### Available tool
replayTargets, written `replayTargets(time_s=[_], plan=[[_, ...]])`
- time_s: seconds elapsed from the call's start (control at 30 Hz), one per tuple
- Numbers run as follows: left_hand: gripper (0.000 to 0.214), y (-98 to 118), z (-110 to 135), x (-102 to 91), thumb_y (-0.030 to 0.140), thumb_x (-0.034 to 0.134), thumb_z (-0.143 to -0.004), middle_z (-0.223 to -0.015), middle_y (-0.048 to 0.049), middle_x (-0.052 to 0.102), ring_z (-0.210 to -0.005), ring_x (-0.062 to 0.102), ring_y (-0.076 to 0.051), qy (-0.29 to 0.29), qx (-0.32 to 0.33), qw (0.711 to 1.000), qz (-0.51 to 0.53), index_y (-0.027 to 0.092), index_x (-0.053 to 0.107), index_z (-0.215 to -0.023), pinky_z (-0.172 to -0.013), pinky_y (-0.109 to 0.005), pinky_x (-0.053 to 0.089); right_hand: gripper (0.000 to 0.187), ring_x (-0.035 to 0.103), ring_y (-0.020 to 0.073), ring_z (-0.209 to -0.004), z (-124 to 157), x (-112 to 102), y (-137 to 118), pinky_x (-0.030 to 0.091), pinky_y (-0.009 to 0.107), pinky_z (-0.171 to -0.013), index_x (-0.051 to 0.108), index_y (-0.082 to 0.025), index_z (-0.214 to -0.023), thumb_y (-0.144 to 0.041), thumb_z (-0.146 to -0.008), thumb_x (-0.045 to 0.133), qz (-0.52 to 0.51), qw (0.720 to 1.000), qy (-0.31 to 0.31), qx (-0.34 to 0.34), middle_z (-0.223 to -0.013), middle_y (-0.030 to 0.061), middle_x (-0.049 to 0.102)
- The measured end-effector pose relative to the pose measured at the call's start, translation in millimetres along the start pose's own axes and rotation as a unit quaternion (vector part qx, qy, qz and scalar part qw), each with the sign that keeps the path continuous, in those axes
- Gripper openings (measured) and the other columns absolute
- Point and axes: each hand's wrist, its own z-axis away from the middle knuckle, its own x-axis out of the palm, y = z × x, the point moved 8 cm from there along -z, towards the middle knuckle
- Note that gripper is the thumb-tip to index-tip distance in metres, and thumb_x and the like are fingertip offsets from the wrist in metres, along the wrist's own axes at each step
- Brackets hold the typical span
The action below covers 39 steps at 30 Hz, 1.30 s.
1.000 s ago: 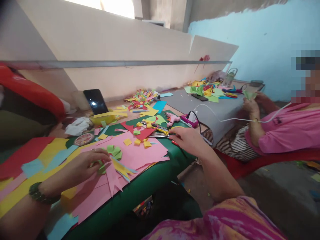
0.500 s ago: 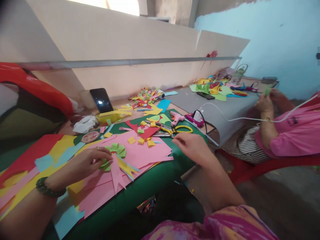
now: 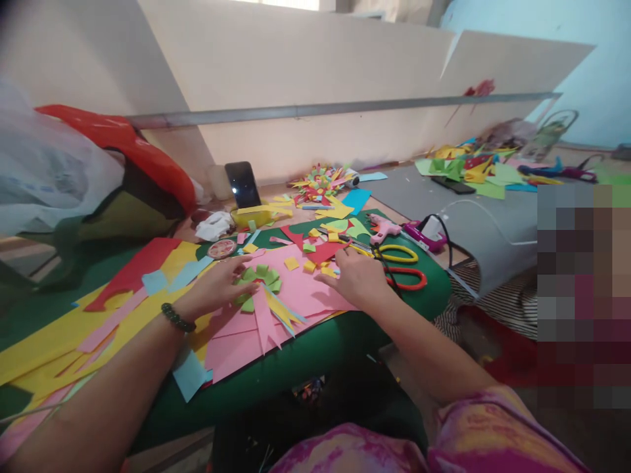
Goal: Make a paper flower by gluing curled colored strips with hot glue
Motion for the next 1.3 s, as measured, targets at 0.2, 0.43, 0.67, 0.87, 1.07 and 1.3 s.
replayTargets(time_s=[0.2, 0.43, 0.67, 0.87, 1.07, 1.3], plan=[[0.068, 10.0, 4.2, 3.9, 0.049, 0.058, -0.072, -0.098, -0.008, 0.07, -0.088, 0.065, -0.026, -0.036, 0.022, 0.999, -0.006, 0.014, 0.058, -0.131, -0.076, -0.035, 0.051, 0.032, 0.069, 0.0274, -0.096, -4.9, 5.5, -4.1, 0.048, 0.03, -0.066, 0.068, -0.018, -0.11, -0.038, -0.092, 0.051, 0.038, 0.997, -0.06, -0.015, -0.115, 0.0134, 0.07], [0.058, 18.0, 5.7, -0.8, 0.053, 0.056, -0.078, -0.115, -0.0131, 0.07, -0.097, 0.066, -0.027, 0.004, 0.069, 0.998, 0.0, 0.016, 0.064, -0.122, -0.085, -0.039, 0.051, 0.039, 0.068, 0.029, -0.099, 0.4, 0.6, 2.7, 0.05, 0.033, -0.069, 0.066, -0.019, -0.113, -0.049, -0.091, 0.054, 0.013, 0.999, -0.042, -0.002, -0.117, 0.0129, 0.069], [0.045, 30.2, 10.1, -14.6, 0.047, 0.048, -0.085, -0.108, -0.0129, 0.071, -0.094, 0.066, -0.025, 0.048, 0.109, 0.993, 0.014, 0.016, 0.071, -0.108, -0.087, -0.038, 0.051, 0.024, 0.069, 0.0257, -0.1, -2.6, 9.1, -1.5, 0.046, 0.029, -0.068, 0.07, -0.019, -0.103, -0.02, -0.089, 0.05, 0.003, 0.995, -0.093, -0.029, -0.109, 0.0093, 0.074], [0.041, 45.6, 16.8, -12.6, 0.047, 0.048, -0.087, -0.104, -0.0108, 0.072, -0.091, 0.066, -0.024, 0.023, 0.163, 0.986, 0.024, 0.019, 0.074, -0.101, -0.082, -0.036, 0.052, 0.024, 0.07, 0.0256, -0.093, 0.5, -15.7, 37.7, 0.047, 0.031, -0.069, 0.071, -0.021, -0.1, -0.036, -0.092, 0.053, -0.041, 0.998, -0.019, 0.052, -0.101, 0.0081, 0.076], [0.038, 52.9, 25.5, 2.1, 0.048, 0.05, -0.088, -0.099, -0.0085, 0.073, -0.084, 0.068, -0.021, -0.098, 0.195, 0.975, 0.039, 0.023, 0.079, -0.084, -0.077, -0.03, 0.052, 0.054, 0.069, 0.0349, -0.095, 8.8, -20.7, 164.4, 0.05, 0.039, -0.073, 0.07, -0.01, -0.106, -0.057, -0.091, 0.049, 0.007, 0.958, 0.047, 0.284, -0.101, 0.0231, 0.072], [0.035, 52.2, 25.6, 5.1, 0.045, 0.05, -0.087, -0.091, -0.0067, 0.074, -0.077, 0.067, -0.02, -0.116, 0.212, 0.97, 0.011, 0.027, 0.079, -0.077, -0.071, -0.027, 0.054, 0.051, 0.066, 0.0384, -0.1, 26.1, -39.8, 225.7, 0.049, 0.045, -0.079, 0.071, -0.013, -0.105, -0.056, -0.09, 0.049, -0.041, 0.903, 0.13, 0.407, -0.107, 0.0237, 0.071]])
